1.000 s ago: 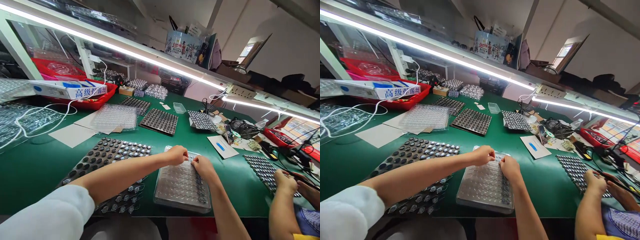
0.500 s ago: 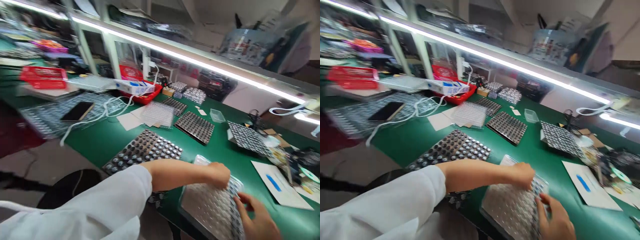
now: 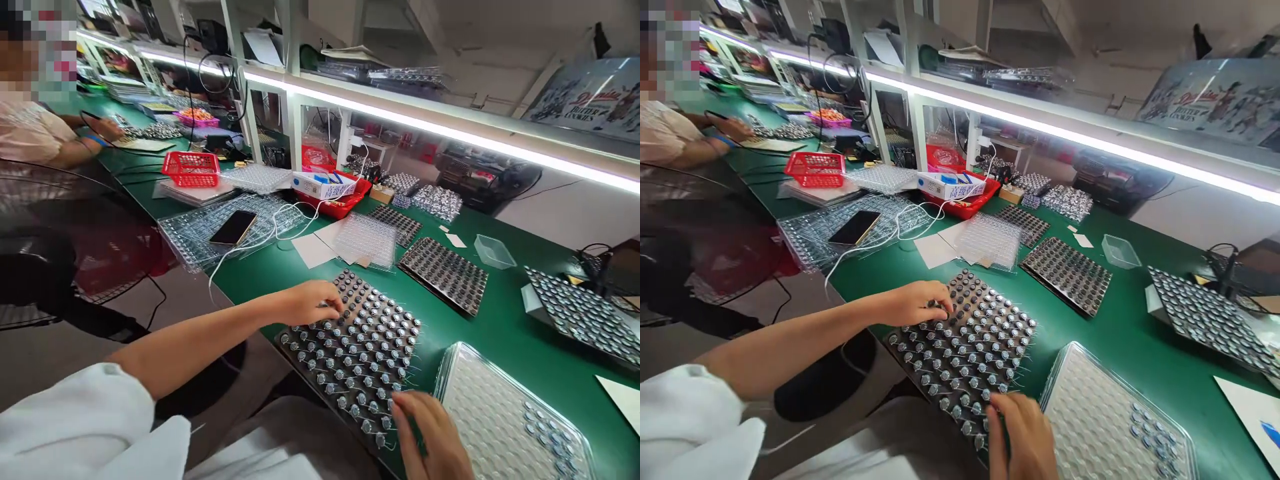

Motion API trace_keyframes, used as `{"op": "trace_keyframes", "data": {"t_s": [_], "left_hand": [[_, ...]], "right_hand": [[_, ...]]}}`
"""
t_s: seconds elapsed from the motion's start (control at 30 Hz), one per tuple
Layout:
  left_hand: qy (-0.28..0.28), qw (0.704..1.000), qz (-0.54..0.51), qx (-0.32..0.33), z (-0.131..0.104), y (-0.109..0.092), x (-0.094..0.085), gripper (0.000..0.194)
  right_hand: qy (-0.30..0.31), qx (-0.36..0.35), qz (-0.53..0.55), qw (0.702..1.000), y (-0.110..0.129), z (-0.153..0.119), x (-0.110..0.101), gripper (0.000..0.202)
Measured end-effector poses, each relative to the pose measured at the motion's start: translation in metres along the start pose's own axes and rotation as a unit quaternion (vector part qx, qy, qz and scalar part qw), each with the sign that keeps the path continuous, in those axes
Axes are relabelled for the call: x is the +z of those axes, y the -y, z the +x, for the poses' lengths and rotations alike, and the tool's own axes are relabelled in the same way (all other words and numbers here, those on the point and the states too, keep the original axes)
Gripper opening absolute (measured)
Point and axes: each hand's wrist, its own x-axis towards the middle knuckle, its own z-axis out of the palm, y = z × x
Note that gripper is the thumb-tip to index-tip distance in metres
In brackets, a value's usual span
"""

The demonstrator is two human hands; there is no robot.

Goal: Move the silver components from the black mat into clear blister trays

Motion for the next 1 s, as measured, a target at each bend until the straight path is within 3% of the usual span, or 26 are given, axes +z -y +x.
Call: {"op": "trace_keyframes", "data": {"t_s": [0.13,0.3,0.4,0.57,0.87,1.0], "left_hand": [[-0.015,1.0,0.014,-0.003,-0.018,0.024,0.01,0.014],[0.007,1.0,0.01,-0.022,-0.026,0.039,0.006,0.015],[0.022,0.999,-0.006,-0.031,-0.034,0.051,-0.002,0.015],[0.025,0.998,-0.044,-0.033,-0.043,0.065,-0.007,0.018],[0.02,0.998,-0.057,-0.031,-0.052,0.067,-0.005,0.016],[0.017,0.999,-0.024,-0.02,-0.053,0.063,-0.003,0.013]], "right_hand": [[0.106,0.026,-0.054,0.993,0.037,0.06,0.031,0.023],[0.174,0.056,-0.149,0.972,0.049,0.105,0.058,0.021],[0.196,0.043,-0.189,0.961,0.044,0.114,0.064,0.015],[0.228,0.033,-0.166,0.959,0.038,0.122,0.065,0.011],[0.234,-0.029,-0.249,0.939,0.046,0.126,0.069,0.017],[0.235,-0.036,-0.237,0.942,0.044,0.124,0.068,0.018]]}}
